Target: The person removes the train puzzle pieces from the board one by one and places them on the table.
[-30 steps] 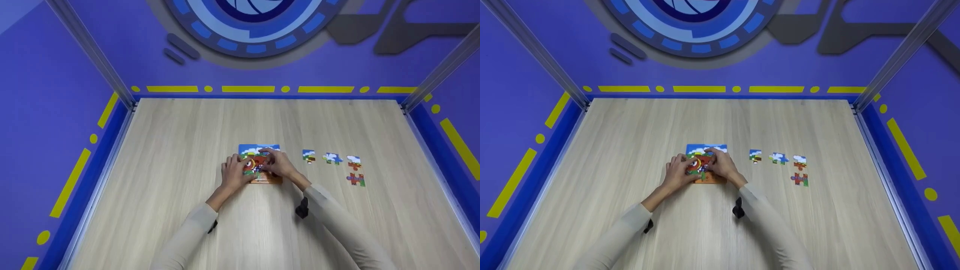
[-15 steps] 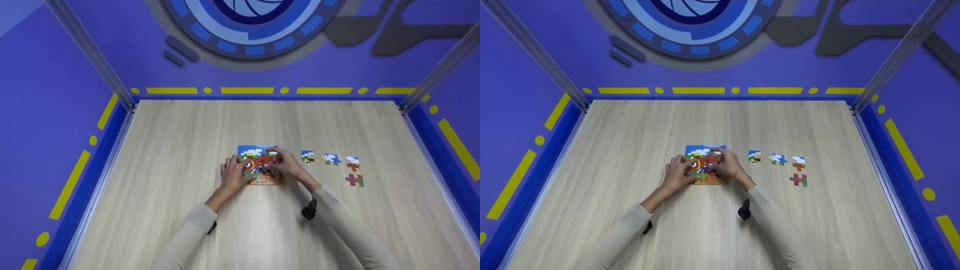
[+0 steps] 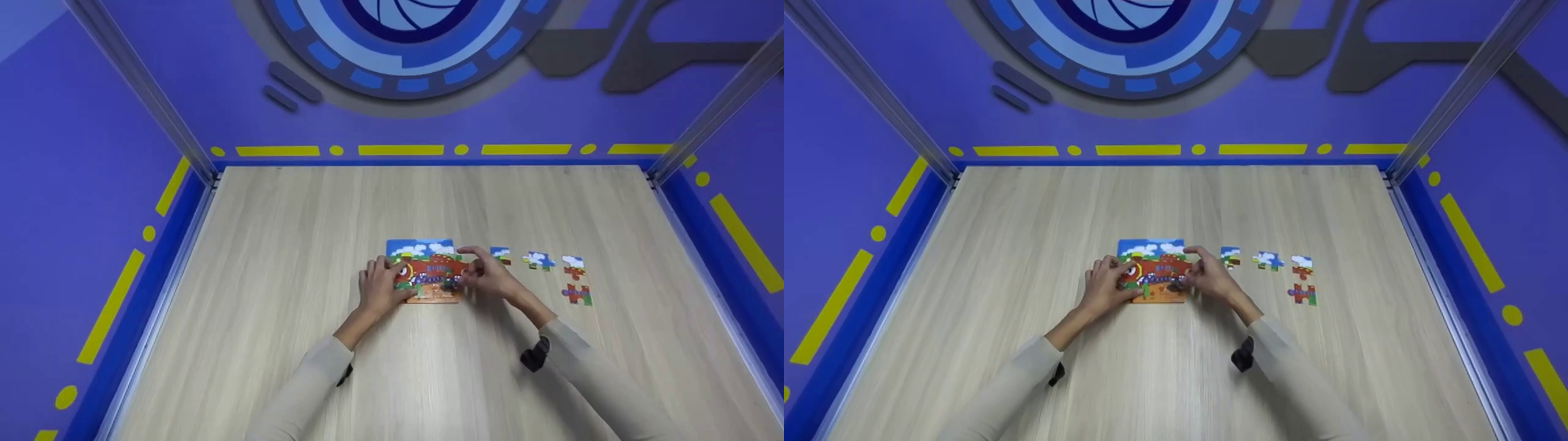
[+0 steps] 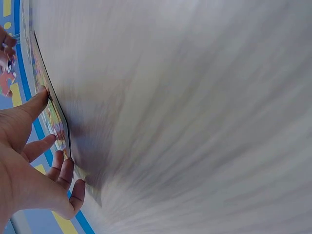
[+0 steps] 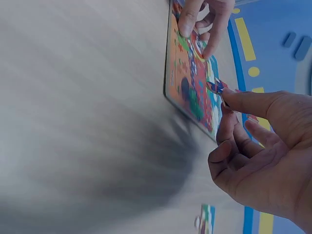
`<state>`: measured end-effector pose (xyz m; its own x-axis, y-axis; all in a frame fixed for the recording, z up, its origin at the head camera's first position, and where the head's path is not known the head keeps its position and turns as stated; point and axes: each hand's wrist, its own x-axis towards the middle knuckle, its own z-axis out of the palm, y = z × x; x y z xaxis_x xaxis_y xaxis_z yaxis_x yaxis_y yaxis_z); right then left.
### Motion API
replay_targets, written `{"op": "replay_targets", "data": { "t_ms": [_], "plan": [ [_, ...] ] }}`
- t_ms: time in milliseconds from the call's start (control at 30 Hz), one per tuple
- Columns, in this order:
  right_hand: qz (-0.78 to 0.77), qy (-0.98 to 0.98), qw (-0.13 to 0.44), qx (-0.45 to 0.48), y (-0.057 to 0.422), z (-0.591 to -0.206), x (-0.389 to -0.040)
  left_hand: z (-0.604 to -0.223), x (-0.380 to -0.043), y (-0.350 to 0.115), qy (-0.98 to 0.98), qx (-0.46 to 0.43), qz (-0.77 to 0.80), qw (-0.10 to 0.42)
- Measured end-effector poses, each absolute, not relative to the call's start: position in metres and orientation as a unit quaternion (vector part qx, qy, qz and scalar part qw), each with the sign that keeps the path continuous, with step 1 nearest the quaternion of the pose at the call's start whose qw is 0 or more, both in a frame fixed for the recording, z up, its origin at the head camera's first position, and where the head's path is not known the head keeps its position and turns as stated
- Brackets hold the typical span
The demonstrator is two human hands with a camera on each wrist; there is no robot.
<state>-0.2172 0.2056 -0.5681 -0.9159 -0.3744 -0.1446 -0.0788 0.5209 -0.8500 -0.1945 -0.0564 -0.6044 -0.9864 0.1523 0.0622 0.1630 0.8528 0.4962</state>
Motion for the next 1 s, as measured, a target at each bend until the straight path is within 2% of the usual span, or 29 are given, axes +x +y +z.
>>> {"op": "replay_targets", "data": {
  "t_ms": [633, 1000],
  "plan": [
    [-0.531, 0.82, 0.188, -0.104, 0.281, -0.559, -0.206, -0.606, -0.193, -0.057, -0.963, -0.083, -0.256, 0.011],
    [-0.475, 0.862, 0.165, -0.066, 0.32, -0.559, -0.201, -0.605, -0.192, -0.057, -0.96, -0.085, -0.266, 0.015]
  ]
}}
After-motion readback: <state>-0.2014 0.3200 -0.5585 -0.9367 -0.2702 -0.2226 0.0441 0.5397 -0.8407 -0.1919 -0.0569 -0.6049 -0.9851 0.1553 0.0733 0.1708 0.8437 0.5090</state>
